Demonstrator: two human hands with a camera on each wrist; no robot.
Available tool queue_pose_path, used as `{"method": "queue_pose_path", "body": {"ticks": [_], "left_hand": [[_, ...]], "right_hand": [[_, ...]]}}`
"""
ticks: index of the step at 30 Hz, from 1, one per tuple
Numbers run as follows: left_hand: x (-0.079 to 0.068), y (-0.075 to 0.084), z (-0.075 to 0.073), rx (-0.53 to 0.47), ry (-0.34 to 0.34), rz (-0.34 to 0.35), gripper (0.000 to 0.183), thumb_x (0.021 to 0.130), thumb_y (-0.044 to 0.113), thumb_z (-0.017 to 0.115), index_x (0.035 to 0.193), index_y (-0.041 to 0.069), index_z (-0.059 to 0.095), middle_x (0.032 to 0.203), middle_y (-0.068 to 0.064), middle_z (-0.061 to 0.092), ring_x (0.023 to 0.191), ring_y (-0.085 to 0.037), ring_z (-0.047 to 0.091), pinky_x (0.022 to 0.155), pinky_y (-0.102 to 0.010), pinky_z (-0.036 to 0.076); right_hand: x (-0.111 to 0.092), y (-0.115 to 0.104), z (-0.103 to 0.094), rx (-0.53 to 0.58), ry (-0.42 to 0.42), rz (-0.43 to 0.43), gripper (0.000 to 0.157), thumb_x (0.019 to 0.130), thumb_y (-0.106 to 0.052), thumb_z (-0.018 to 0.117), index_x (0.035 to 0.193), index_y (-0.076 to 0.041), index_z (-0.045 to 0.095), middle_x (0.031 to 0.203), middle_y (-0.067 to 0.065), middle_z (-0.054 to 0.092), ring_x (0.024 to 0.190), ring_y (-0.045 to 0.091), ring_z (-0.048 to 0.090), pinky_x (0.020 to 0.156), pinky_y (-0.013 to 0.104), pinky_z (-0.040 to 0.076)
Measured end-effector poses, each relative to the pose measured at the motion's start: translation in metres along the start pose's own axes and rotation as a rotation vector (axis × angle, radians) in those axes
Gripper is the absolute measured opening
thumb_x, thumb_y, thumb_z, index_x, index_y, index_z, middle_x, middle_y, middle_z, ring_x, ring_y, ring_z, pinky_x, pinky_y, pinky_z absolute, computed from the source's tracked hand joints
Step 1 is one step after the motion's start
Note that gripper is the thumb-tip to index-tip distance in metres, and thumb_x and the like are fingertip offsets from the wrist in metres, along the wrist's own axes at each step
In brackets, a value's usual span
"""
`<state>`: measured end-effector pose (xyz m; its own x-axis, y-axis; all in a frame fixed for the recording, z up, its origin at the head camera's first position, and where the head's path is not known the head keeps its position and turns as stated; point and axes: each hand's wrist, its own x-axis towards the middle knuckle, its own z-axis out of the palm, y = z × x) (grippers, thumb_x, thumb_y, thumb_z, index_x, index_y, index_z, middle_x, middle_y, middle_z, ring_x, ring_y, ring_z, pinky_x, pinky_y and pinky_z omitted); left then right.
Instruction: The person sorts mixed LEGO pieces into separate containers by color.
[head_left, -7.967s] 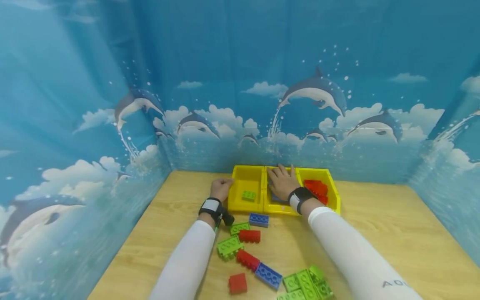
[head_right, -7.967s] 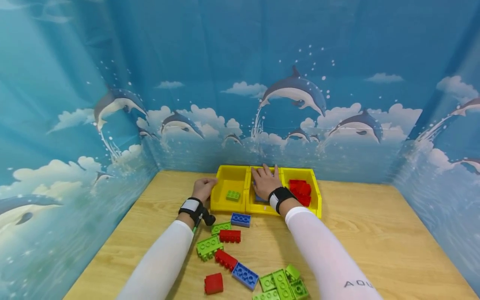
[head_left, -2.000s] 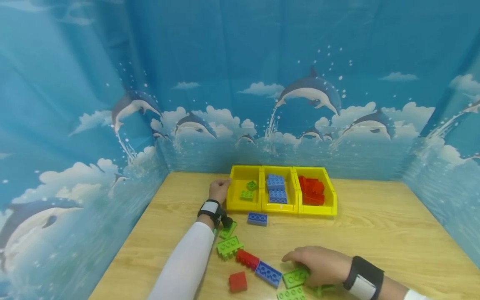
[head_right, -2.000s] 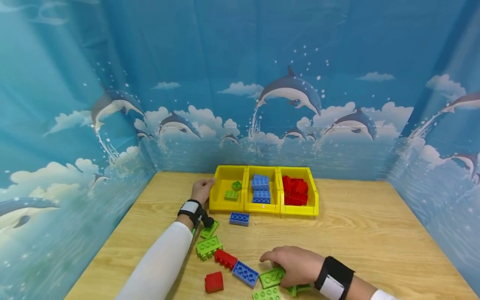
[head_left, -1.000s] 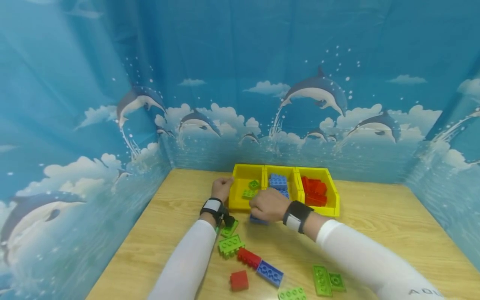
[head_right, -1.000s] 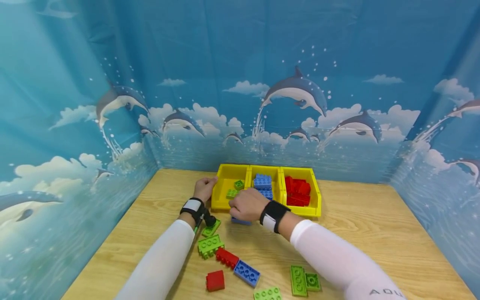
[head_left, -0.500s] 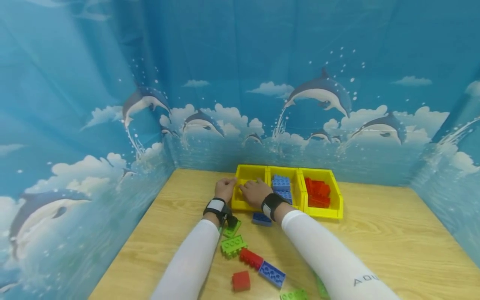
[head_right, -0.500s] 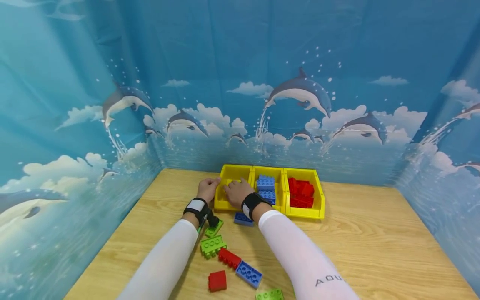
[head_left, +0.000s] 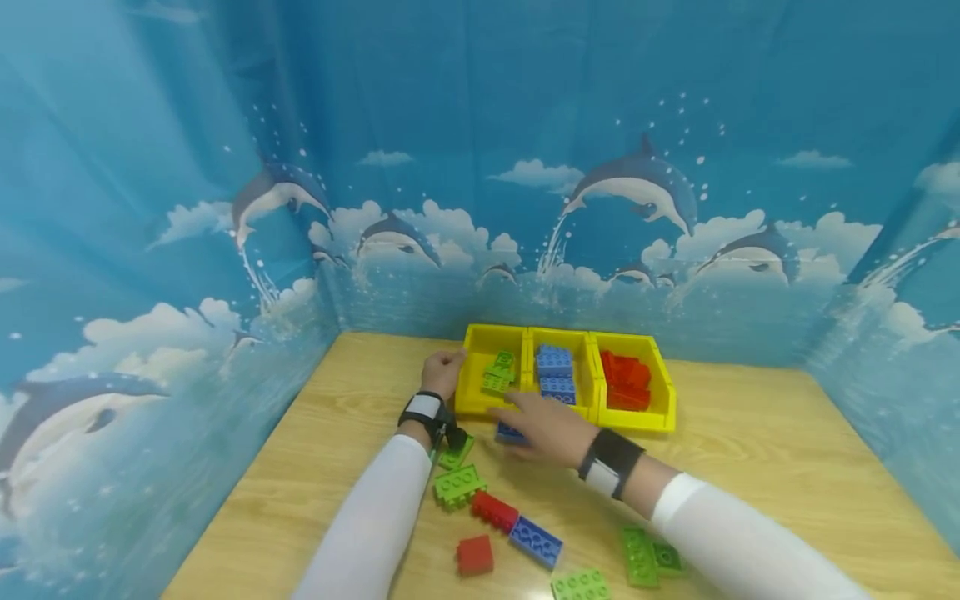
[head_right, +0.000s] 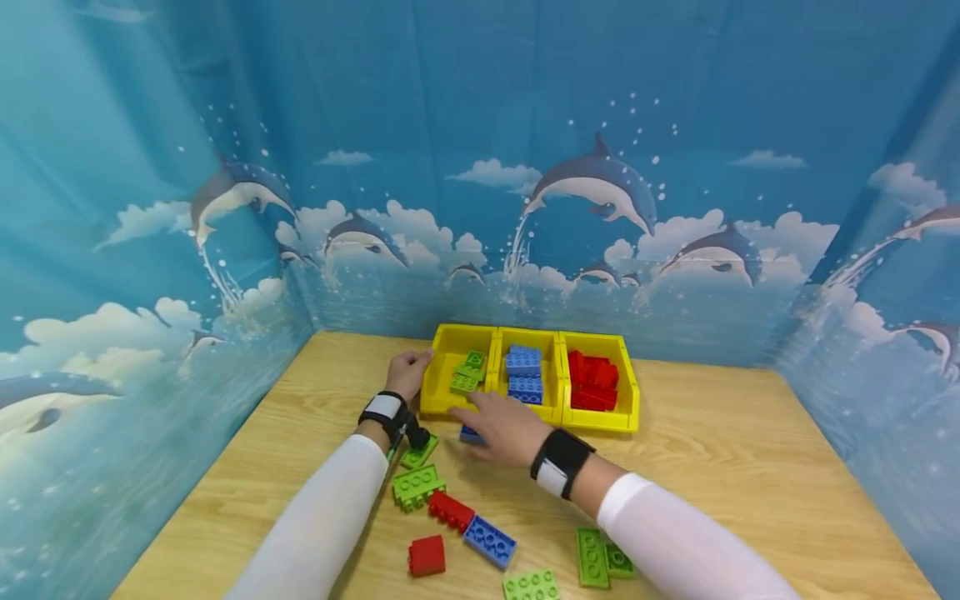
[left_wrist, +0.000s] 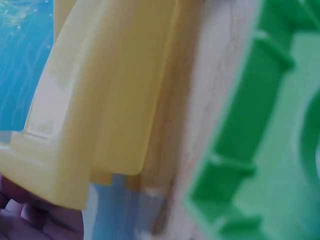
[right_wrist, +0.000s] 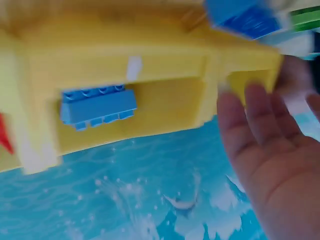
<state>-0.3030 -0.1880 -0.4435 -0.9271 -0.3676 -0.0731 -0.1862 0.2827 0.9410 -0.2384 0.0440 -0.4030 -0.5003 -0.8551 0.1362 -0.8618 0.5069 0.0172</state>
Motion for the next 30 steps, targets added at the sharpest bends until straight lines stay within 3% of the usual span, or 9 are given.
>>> {"method": "queue_pose_path", "body": {"ticks": [2,4,10,14,18,21,27,30], "left_hand": [[0.000,0.001,0.000,-0.005,-0.002,0.004,0.042,0.098,0.042,0.056,0.111,0.003,0.064,0.103,-0.014,0.062,0.087,-0.025,0.055,0.077,-0.039,0.047],[0.001,0.002,0.001,-0.007,-0.005,0.001,0.041,0.098,0.043,0.056,0.109,0.004,0.064,0.099,-0.011,0.060,0.084,-0.023,0.054,0.075,-0.037,0.046],[0.002,0.000,0.000,-0.009,0.000,0.011,0.039,0.098,0.044,0.056,0.102,0.005,0.063,0.090,-0.008,0.056,0.079,-0.021,0.050,0.070,-0.034,0.043],[0.000,-0.003,-0.002,-0.020,0.003,0.032,0.039,0.099,0.042,0.056,0.103,0.004,0.065,0.089,-0.008,0.056,0.076,-0.020,0.050,0.068,-0.032,0.042],[-0.002,-0.002,-0.003,-0.016,-0.006,0.050,0.042,0.099,0.043,0.054,0.106,0.003,0.065,0.093,-0.009,0.058,0.079,-0.020,0.051,0.071,-0.032,0.043],[-0.002,-0.001,-0.004,-0.006,-0.003,0.051,0.043,0.099,0.045,0.054,0.107,0.004,0.065,0.097,-0.010,0.060,0.083,-0.021,0.053,0.074,-0.033,0.044],[-0.002,-0.001,-0.004,0.003,-0.002,0.046,0.043,0.100,0.045,0.053,0.105,0.004,0.065,0.094,-0.009,0.059,0.082,-0.022,0.053,0.072,-0.033,0.043],[-0.002,-0.003,-0.003,-0.003,-0.006,0.035,0.042,0.099,0.045,0.054,0.100,0.004,0.063,0.086,-0.006,0.054,0.077,-0.020,0.050,0.068,-0.032,0.041]], "right_hand": [[-0.028,-0.004,-0.004,0.045,-0.025,0.023,0.065,0.085,-0.051,0.071,0.142,-0.025,0.052,0.110,0.002,0.058,0.084,0.012,0.055,0.069,0.027,0.049],[-0.057,-0.005,-0.007,0.103,-0.076,0.077,0.067,0.083,-0.054,0.071,0.141,-0.025,0.053,0.098,-0.003,0.055,0.076,0.008,0.048,0.062,0.023,0.043],[-0.129,0.004,-0.016,0.240,-0.258,0.268,0.074,0.077,-0.066,0.069,0.136,-0.024,0.058,0.106,-0.003,0.067,0.088,0.013,0.060,0.072,0.039,0.050],[-0.152,0.004,-0.017,0.310,-0.356,0.329,0.080,0.071,-0.075,0.067,0.132,-0.024,0.061,0.095,-0.011,0.065,0.078,0.007,0.055,0.064,0.034,0.045],[-0.161,-0.005,-0.010,0.360,-0.420,0.357,0.081,0.070,-0.075,0.068,0.132,-0.024,0.061,0.086,-0.016,0.060,0.070,0.005,0.050,0.061,0.032,0.039],[-0.160,-0.009,-0.003,0.384,-0.413,0.358,0.074,0.073,-0.068,0.072,0.132,-0.026,0.060,0.086,-0.017,0.060,0.069,0.004,0.049,0.060,0.031,0.039],[-0.143,-0.007,0.009,0.471,-0.254,0.243,0.041,0.082,-0.035,0.077,0.120,-0.026,0.067,0.101,-0.015,0.067,0.085,-0.001,0.059,0.073,0.029,0.052],[-0.125,-0.004,0.008,0.512,-0.152,0.160,0.027,0.081,-0.016,0.076,0.107,-0.022,0.072,0.093,-0.016,0.061,0.081,-0.001,0.057,0.070,0.024,0.051]]}}
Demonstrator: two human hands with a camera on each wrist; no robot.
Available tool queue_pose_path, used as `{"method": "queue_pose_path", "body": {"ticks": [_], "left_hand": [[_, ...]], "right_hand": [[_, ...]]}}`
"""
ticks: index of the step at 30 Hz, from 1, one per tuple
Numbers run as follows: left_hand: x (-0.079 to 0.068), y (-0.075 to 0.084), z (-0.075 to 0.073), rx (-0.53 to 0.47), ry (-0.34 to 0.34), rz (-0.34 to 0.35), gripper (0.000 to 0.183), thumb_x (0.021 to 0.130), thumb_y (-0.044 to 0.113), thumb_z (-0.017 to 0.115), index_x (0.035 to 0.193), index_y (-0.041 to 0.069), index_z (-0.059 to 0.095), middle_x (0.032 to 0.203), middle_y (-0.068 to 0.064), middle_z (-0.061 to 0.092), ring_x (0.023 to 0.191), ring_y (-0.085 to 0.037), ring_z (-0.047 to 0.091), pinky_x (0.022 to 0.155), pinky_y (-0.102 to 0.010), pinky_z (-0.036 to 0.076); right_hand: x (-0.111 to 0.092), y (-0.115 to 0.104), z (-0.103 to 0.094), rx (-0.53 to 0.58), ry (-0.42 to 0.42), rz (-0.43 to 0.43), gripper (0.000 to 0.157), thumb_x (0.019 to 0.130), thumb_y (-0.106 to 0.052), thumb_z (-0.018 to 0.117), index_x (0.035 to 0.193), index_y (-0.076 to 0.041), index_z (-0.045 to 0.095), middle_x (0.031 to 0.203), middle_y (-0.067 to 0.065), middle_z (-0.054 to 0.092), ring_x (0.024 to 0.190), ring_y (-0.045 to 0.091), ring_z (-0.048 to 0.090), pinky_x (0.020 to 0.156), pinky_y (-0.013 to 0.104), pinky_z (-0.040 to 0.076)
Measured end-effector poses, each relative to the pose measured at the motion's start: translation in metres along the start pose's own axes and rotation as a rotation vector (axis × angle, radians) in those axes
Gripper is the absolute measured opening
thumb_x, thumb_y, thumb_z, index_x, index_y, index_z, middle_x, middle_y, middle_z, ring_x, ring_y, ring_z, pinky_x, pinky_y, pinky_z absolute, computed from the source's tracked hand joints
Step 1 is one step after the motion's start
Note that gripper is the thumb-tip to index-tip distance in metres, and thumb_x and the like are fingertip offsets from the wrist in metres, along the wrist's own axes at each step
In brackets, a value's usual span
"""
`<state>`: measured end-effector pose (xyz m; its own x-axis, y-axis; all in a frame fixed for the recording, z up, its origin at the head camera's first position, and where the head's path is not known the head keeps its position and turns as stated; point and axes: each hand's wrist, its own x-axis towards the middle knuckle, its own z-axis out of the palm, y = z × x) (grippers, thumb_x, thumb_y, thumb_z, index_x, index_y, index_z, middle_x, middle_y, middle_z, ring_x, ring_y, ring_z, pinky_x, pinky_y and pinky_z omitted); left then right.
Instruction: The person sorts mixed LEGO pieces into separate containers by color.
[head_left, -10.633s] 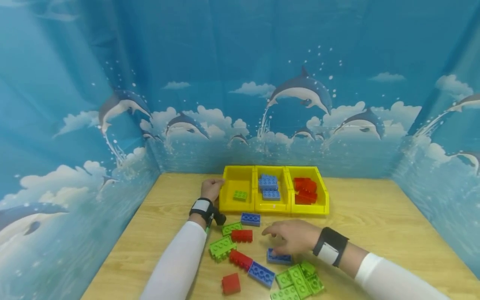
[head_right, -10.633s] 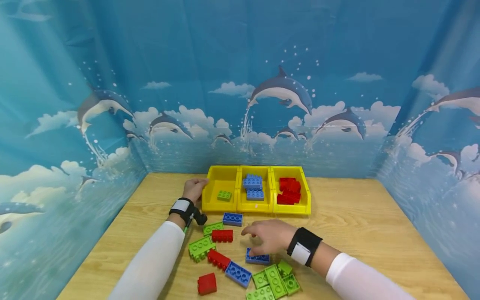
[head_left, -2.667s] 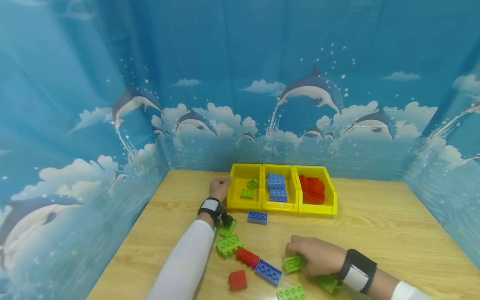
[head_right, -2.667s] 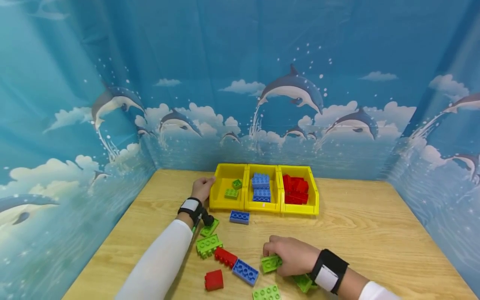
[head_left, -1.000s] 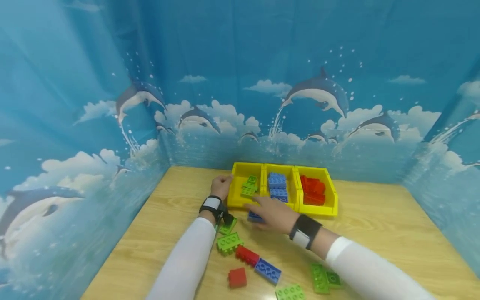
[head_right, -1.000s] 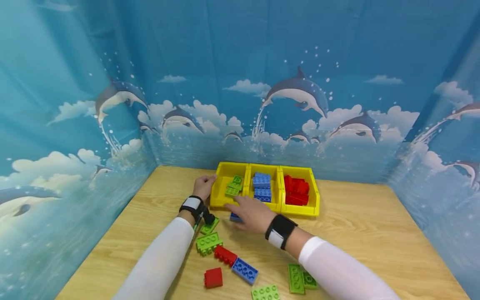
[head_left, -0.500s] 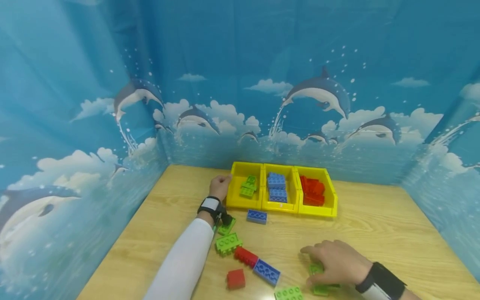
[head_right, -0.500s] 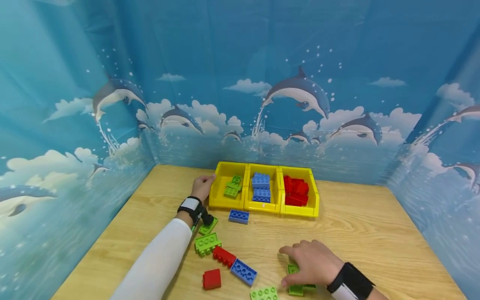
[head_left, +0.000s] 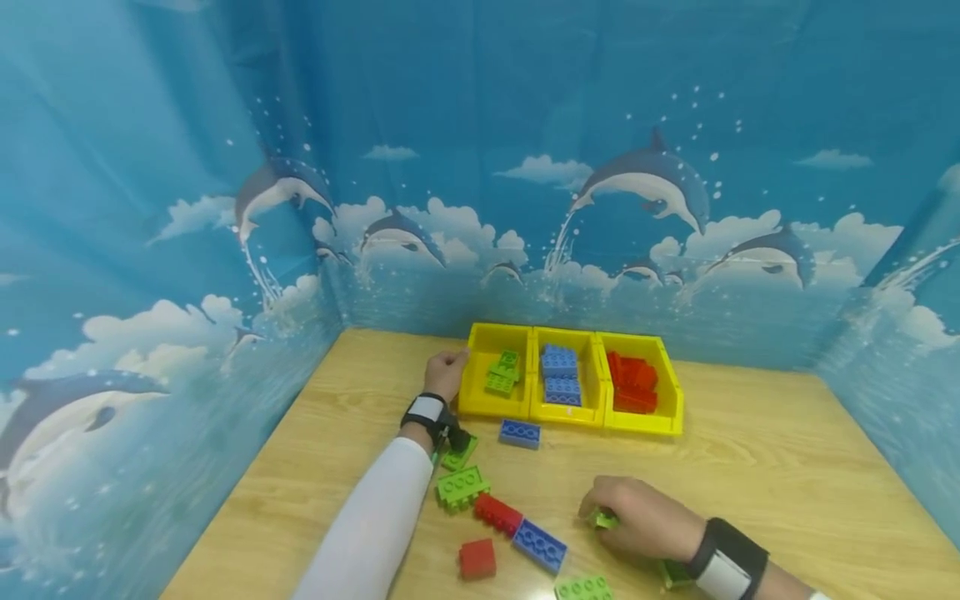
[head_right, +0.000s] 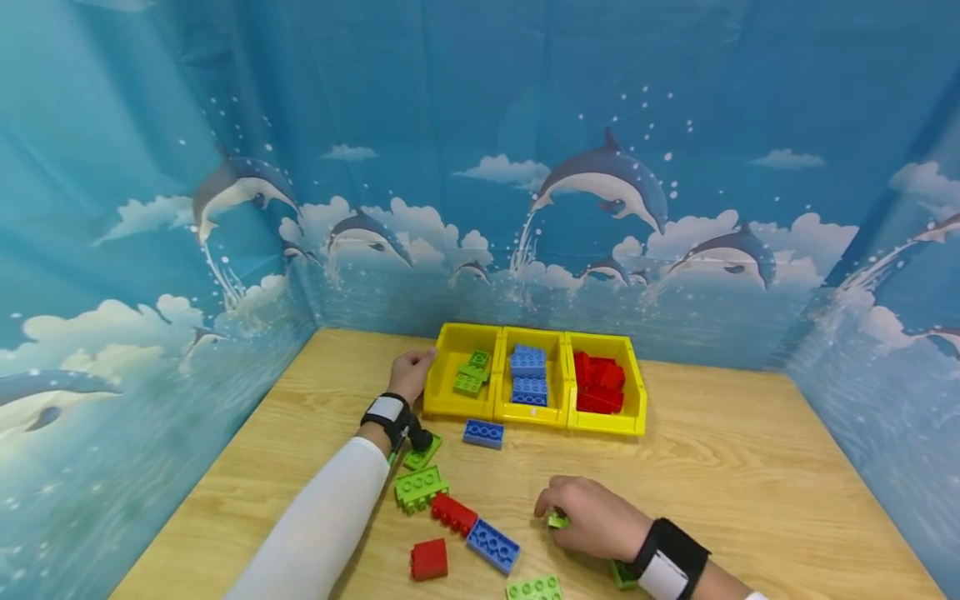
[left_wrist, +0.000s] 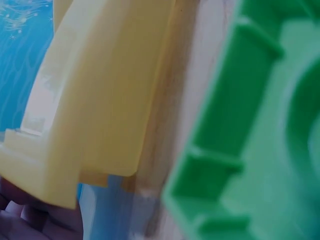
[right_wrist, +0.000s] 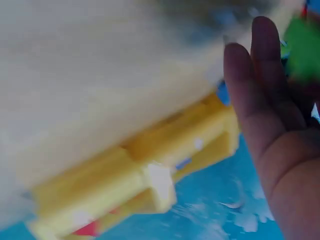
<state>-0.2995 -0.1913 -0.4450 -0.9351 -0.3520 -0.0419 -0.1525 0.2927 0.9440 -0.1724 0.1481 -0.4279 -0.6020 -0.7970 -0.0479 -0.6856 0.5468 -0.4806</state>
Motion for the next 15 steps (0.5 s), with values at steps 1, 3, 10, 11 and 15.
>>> {"method": "queue_pose_path", "body": {"ticks": [1,3,10,11,15], "left_hand": [[0.000,0.000,0.000,-0.005,-0.001,-0.001,0.041,0.099,0.045,0.054,0.098,0.005,0.063,0.084,-0.005,0.053,0.075,-0.020,0.049,0.067,-0.031,0.040],[0.001,-0.001,0.001,-0.015,-0.001,-0.003,0.040,0.099,0.044,0.054,0.094,0.006,0.061,0.080,-0.005,0.050,0.072,-0.020,0.047,0.065,-0.031,0.039],[0.009,-0.007,0.003,-0.008,0.003,-0.010,0.037,0.098,0.045,0.055,0.086,0.010,0.058,0.077,-0.004,0.048,0.070,-0.020,0.046,0.063,-0.032,0.039],[0.010,-0.007,0.004,-0.002,0.005,-0.008,0.038,0.098,0.045,0.055,0.087,0.009,0.058,0.078,-0.004,0.049,0.070,-0.020,0.046,0.062,-0.032,0.039],[0.009,-0.008,0.002,0.021,0.009,-0.003,0.039,0.099,0.044,0.055,0.091,0.006,0.061,0.081,-0.006,0.053,0.072,-0.021,0.049,0.063,-0.032,0.041]], "right_hand": [[0.007,-0.001,-0.004,-0.020,0.029,-0.037,0.024,0.080,-0.012,0.076,0.102,-0.021,0.073,0.091,-0.016,0.059,0.080,-0.001,0.055,0.070,0.022,0.051],[0.023,-0.006,-0.014,-0.085,0.074,-0.103,0.017,0.080,-0.010,0.076,0.094,-0.021,0.073,0.089,-0.014,0.055,0.077,-0.001,0.053,0.067,0.020,0.050],[0.100,-0.023,-0.042,-0.362,0.165,-0.266,0.019,0.090,-0.037,0.071,0.081,-0.026,0.059,0.071,-0.014,0.054,0.058,-0.001,0.045,0.053,0.016,0.039],[0.113,-0.024,-0.044,-0.402,0.188,-0.267,0.024,0.091,-0.041,0.068,0.077,-0.026,0.057,0.063,-0.015,0.049,0.053,-0.001,0.041,0.049,0.017,0.035],[0.163,-0.021,-0.045,-0.540,0.307,-0.304,0.038,0.098,-0.041,0.057,0.065,-0.024,0.049,0.053,-0.010,0.037,0.046,0.006,0.034,0.050,0.022,0.026]]}}
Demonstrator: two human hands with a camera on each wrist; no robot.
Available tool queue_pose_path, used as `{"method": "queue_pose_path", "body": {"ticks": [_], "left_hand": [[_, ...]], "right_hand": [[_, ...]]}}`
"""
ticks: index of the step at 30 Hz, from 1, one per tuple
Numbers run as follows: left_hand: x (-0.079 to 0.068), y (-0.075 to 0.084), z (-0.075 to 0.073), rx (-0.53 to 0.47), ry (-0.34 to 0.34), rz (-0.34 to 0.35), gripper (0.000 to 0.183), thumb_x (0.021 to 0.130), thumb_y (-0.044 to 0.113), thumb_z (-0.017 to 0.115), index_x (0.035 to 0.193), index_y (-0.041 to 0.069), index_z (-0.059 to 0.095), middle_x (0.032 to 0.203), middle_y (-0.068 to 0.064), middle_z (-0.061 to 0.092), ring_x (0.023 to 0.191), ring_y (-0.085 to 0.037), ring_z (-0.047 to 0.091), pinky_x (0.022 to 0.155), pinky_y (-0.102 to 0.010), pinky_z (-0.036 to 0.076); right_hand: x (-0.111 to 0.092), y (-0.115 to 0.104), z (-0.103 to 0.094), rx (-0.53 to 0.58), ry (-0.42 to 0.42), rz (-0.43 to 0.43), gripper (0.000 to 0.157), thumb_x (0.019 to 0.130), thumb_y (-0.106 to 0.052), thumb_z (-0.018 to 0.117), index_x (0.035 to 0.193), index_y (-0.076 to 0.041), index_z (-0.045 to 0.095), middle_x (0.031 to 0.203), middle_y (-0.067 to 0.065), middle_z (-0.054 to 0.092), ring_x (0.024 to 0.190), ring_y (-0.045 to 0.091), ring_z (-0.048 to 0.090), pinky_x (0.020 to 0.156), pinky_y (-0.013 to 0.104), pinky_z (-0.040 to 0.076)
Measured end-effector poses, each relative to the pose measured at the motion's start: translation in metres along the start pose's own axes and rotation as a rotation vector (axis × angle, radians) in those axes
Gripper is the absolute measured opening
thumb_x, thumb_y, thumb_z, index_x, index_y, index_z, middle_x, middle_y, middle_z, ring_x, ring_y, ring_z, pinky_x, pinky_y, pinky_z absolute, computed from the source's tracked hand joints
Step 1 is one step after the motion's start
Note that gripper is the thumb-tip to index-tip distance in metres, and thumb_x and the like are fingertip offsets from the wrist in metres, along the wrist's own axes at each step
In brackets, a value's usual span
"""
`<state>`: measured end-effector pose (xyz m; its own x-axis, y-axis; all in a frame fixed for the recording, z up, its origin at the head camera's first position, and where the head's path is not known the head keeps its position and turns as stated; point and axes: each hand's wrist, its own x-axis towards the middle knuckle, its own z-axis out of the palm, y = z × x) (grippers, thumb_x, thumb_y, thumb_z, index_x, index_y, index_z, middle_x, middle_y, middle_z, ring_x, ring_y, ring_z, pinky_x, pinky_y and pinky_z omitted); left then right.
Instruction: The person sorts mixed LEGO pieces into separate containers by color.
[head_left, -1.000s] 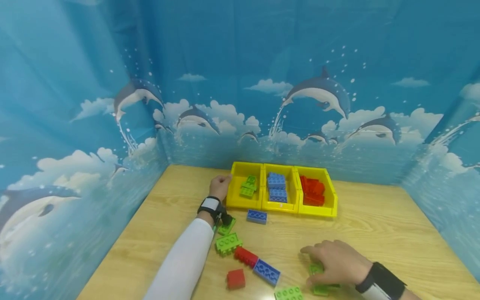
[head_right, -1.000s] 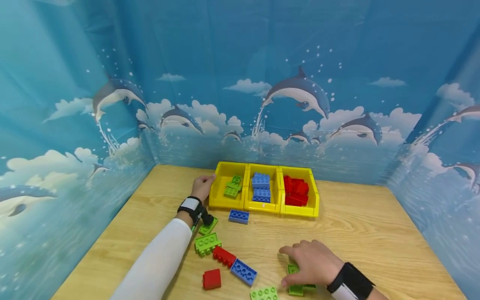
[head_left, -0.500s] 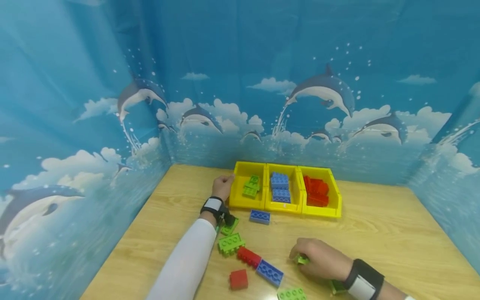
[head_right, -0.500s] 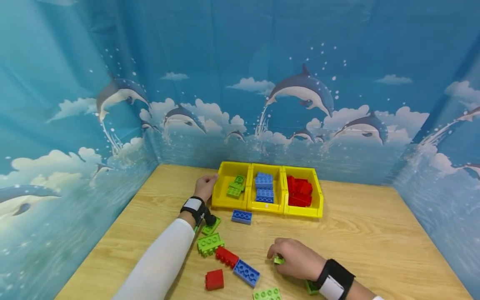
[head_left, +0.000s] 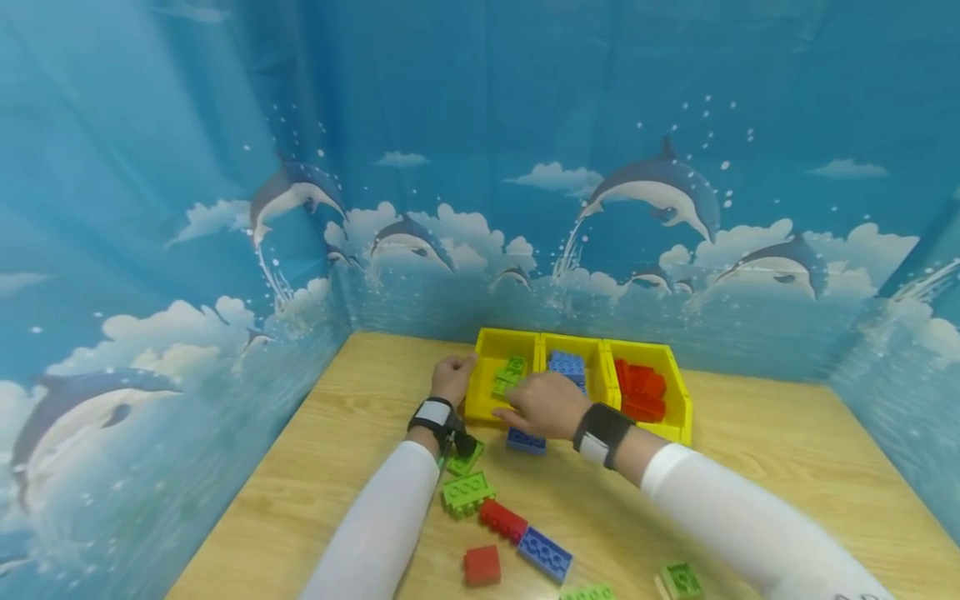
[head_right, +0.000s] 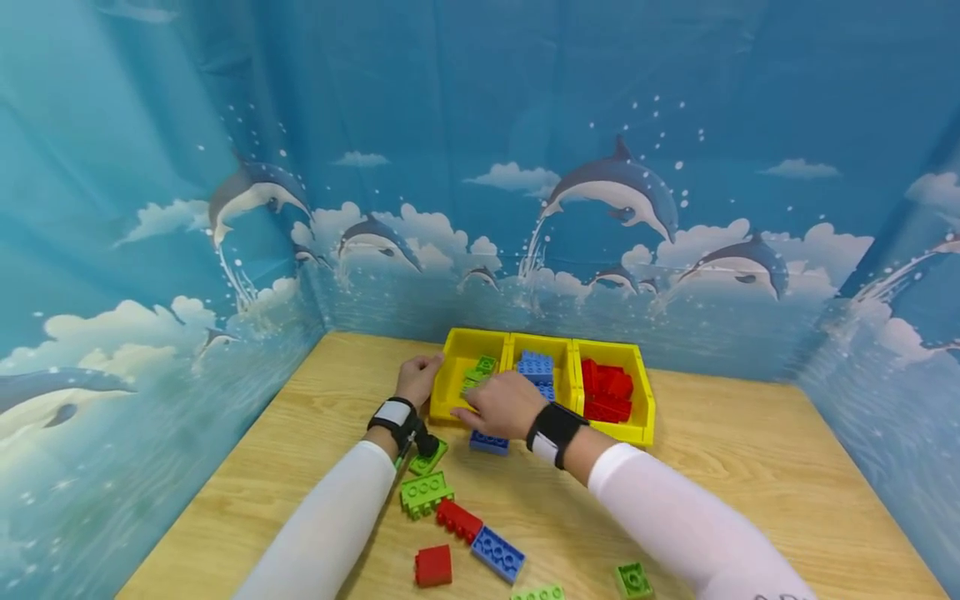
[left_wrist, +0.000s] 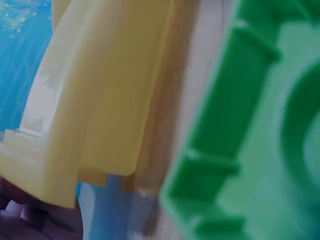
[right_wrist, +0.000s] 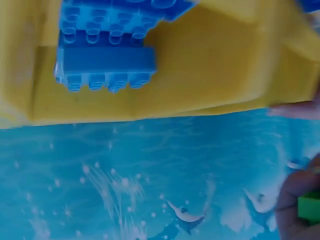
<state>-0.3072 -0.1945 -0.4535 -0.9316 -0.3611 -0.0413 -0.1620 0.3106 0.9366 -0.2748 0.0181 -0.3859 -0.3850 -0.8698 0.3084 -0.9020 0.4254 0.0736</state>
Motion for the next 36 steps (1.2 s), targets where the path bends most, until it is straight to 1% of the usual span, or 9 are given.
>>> {"method": "queue_pose_path", "body": {"ticks": [3,6,9,13,18,21,26,31,36], "left_hand": [[0.000,-0.001,0.001,0.007,0.008,0.003,0.039,0.098,0.044,0.055,0.091,0.006,0.062,0.082,-0.006,0.054,0.073,-0.020,0.050,0.063,-0.031,0.041],[0.001,-0.002,0.002,-0.004,0.015,0.011,0.038,0.098,0.044,0.056,0.086,0.008,0.059,0.078,-0.004,0.051,0.070,-0.019,0.048,0.060,-0.030,0.039],[0.001,-0.003,0.004,-0.011,0.020,0.017,0.038,0.098,0.044,0.057,0.083,0.009,0.057,0.077,-0.003,0.049,0.069,-0.019,0.047,0.060,-0.030,0.038],[-0.003,-0.001,0.005,-0.011,0.027,0.019,0.038,0.098,0.044,0.057,0.086,0.008,0.059,0.080,-0.004,0.051,0.073,-0.020,0.048,0.062,-0.030,0.039],[-0.005,0.001,0.003,0.014,0.019,0.026,0.039,0.098,0.043,0.056,0.089,0.006,0.062,0.083,-0.006,0.055,0.074,-0.020,0.051,0.063,-0.030,0.040],[-0.004,0.001,0.000,0.029,0.014,0.027,0.040,0.099,0.043,0.055,0.093,0.005,0.064,0.085,-0.007,0.058,0.076,-0.020,0.053,0.065,-0.030,0.042],[-0.006,0.004,-0.002,0.008,0.035,0.034,0.040,0.098,0.040,0.056,0.096,0.001,0.067,0.088,-0.010,0.062,0.078,-0.021,0.055,0.065,-0.031,0.043],[-0.007,0.003,0.000,-0.010,0.017,0.035,0.043,0.098,0.042,0.056,0.097,0.000,0.066,0.083,-0.007,0.058,0.074,-0.019,0.052,0.063,-0.029,0.042],[-0.006,0.002,0.001,-0.025,0.009,0.016,0.040,0.098,0.043,0.055,0.084,0.007,0.058,0.072,-0.003,0.046,0.065,-0.018,0.044,0.059,-0.031,0.038]], "right_hand": [[0.023,0.011,0.017,-0.110,0.021,-0.008,0.028,0.098,-0.031,0.054,0.072,-0.021,0.052,0.062,-0.004,0.047,0.058,0.014,0.043,0.061,0.030,0.032],[0.037,0.019,0.033,-0.191,-0.041,0.022,0.015,0.098,-0.031,0.055,0.089,-0.019,0.058,0.086,0.001,0.059,0.081,0.021,0.051,0.074,0.039,0.037],[0.044,0.024,0.047,-0.225,-0.112,0.066,0.019,0.099,-0.035,0.056,0.104,-0.017,0.060,0.103,0.004,0.061,0.097,0.025,0.052,0.082,0.043,0.044],[0.047,0.027,0.060,-0.266,-0.176,0.103,0.023,0.101,-0.033,0.053,0.113,-0.015,0.061,0.110,0.005,0.060,0.107,0.026,0.054,0.093,0.045,0.046],[0.046,0.027,0.065,-0.342,-0.250,0.123,0.032,0.102,-0.030,0.050,0.131,-0.019,0.058,0.139,0.004,0.053,0.132,0.026,0.047,0.114,0.050,0.032],[0.044,0.026,0.065,-0.356,-0.225,0.102,0.039,0.102,-0.028,0.052,0.141,-0.022,0.051,0.152,0.004,0.043,0.141,0.026,0.038,0.119,0.052,0.021],[0.026,0.015,0.061,-0.287,-0.099,-0.016,0.043,0.101,-0.025,0.055,0.142,-0.017,0.050,0.150,0.006,0.046,0.140,0.028,0.040,0.118,0.048,0.025],[-0.014,-0.005,0.057,-0.238,-0.044,-0.144,0.042,0.098,-0.025,0.058,0.139,-0.013,0.055,0.140,0.005,0.057,0.137,0.028,0.044,0.116,0.047,0.030],[-0.052,-0.017,0.053,-0.195,-0.007,-0.132,0.038,0.096,-0.027,0.062,0.132,-0.016,0.062,0.133,0.004,0.063,0.132,0.027,0.050,0.109,0.049,0.039]]}}
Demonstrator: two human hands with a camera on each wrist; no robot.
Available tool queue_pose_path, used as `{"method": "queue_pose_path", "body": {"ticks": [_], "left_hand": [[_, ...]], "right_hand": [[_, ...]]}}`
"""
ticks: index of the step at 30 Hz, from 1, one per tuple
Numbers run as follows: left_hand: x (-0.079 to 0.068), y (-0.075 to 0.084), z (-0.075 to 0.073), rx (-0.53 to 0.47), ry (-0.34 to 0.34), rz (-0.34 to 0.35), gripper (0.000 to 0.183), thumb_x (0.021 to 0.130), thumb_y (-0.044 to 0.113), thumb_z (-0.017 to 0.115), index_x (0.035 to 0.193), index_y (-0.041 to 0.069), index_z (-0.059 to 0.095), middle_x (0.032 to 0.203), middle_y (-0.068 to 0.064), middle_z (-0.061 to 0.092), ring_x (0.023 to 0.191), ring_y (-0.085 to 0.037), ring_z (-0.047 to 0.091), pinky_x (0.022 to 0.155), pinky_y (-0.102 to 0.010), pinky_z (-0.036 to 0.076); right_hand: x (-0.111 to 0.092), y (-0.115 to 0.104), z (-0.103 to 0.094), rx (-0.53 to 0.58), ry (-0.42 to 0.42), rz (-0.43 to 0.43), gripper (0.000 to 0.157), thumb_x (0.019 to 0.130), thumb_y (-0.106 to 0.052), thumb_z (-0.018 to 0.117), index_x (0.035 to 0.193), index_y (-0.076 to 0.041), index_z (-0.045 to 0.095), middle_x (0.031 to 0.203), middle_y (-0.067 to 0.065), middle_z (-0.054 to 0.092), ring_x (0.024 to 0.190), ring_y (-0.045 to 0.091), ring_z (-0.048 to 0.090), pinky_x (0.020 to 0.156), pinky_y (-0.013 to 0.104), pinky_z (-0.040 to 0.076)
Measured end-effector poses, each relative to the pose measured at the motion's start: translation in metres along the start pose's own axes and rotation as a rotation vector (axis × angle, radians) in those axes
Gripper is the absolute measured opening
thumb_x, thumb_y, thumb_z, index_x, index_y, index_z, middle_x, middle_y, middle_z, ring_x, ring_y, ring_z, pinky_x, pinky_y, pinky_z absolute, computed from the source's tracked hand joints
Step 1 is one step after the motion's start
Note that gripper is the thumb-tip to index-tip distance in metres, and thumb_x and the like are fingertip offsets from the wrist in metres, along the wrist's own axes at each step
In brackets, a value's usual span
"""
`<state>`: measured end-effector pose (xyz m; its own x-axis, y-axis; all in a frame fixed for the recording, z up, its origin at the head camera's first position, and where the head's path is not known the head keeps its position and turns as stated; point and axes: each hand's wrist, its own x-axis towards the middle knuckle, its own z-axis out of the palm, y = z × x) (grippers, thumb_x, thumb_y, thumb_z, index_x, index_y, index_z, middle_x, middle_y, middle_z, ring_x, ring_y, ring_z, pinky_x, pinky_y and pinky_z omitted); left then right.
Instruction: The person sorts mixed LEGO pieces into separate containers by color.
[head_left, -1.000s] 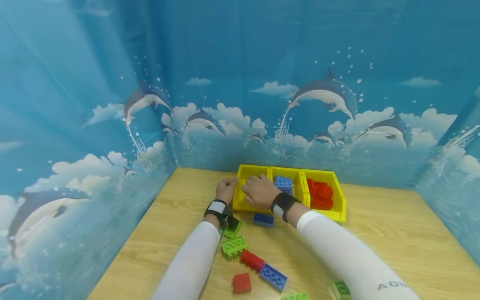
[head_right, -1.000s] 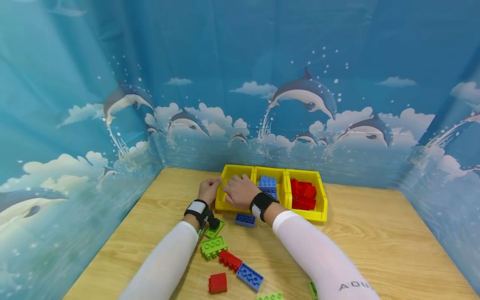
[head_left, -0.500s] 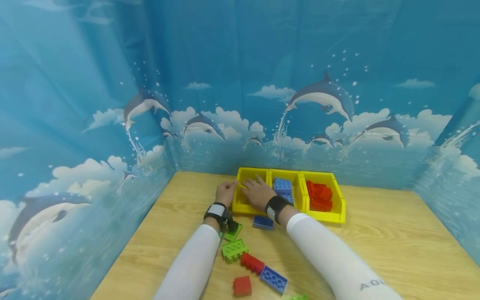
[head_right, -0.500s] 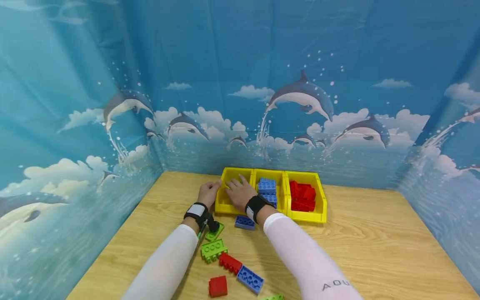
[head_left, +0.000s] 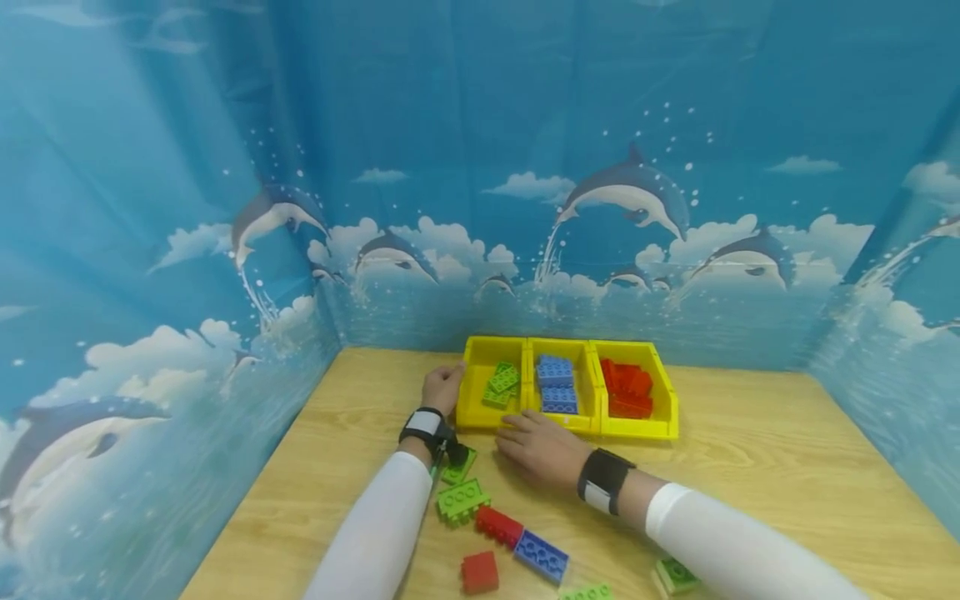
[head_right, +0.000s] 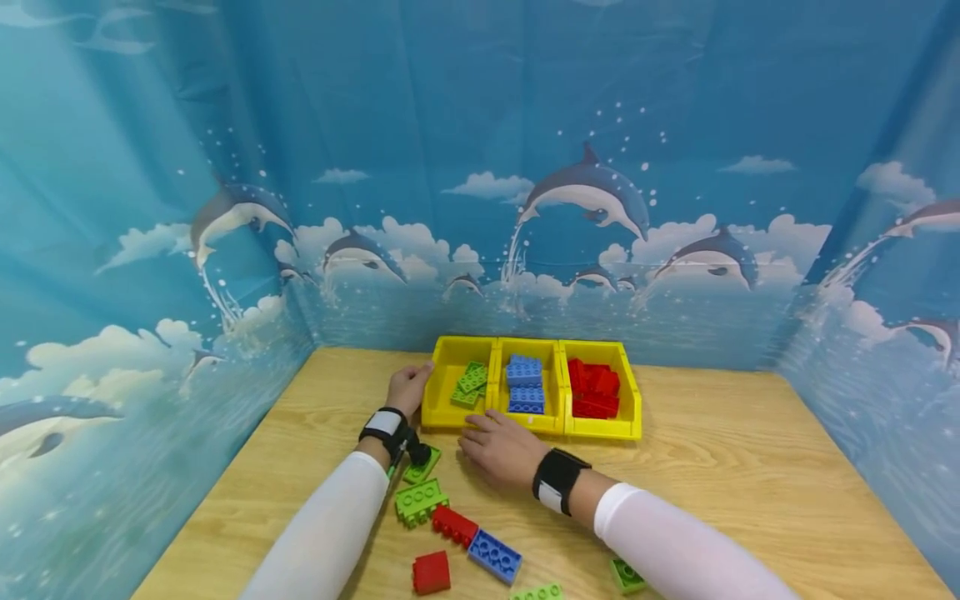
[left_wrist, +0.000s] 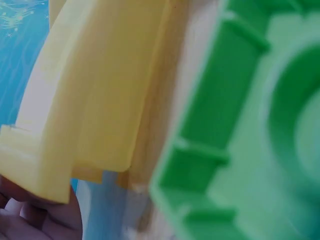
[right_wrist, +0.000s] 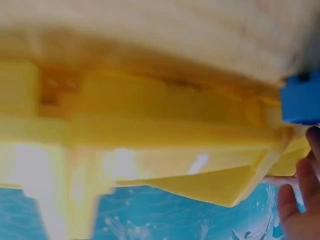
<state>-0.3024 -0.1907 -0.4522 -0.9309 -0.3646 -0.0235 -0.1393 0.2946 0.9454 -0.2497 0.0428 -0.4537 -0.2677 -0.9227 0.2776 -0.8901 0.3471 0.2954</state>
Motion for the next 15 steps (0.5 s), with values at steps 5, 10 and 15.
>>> {"method": "queue_pose_path", "body": {"ticks": [5,10,15], "left_hand": [[0.004,0.000,-0.001,-0.029,0.008,-0.004,0.040,0.098,0.043,0.056,0.074,0.012,0.050,0.067,-0.002,0.040,0.061,-0.019,0.040,0.057,-0.032,0.034],[0.006,-0.002,0.000,-0.033,0.005,-0.012,0.040,0.098,0.044,0.056,0.074,0.012,0.049,0.068,-0.002,0.041,0.062,-0.019,0.040,0.058,-0.032,0.035],[0.003,-0.003,0.002,0.009,0.006,-0.015,0.039,0.099,0.045,0.054,0.080,0.011,0.053,0.073,-0.004,0.045,0.067,-0.020,0.044,0.061,-0.032,0.036]], "right_hand": [[-0.021,-0.005,-0.003,0.108,0.002,0.078,0.033,0.094,-0.028,0.065,0.127,-0.023,0.066,0.131,0.001,0.064,0.129,0.029,0.051,0.107,0.055,0.038],[-0.036,-0.011,-0.010,0.281,-0.020,0.083,0.034,0.092,-0.020,0.068,0.125,-0.025,0.066,0.118,-0.003,0.061,0.106,0.015,0.059,0.095,0.037,0.049],[-0.050,-0.016,-0.016,0.407,-0.069,0.114,0.044,0.090,-0.011,0.068,0.132,-0.019,0.061,0.127,0.005,0.057,0.108,0.016,0.059,0.091,0.032,0.052]]}}
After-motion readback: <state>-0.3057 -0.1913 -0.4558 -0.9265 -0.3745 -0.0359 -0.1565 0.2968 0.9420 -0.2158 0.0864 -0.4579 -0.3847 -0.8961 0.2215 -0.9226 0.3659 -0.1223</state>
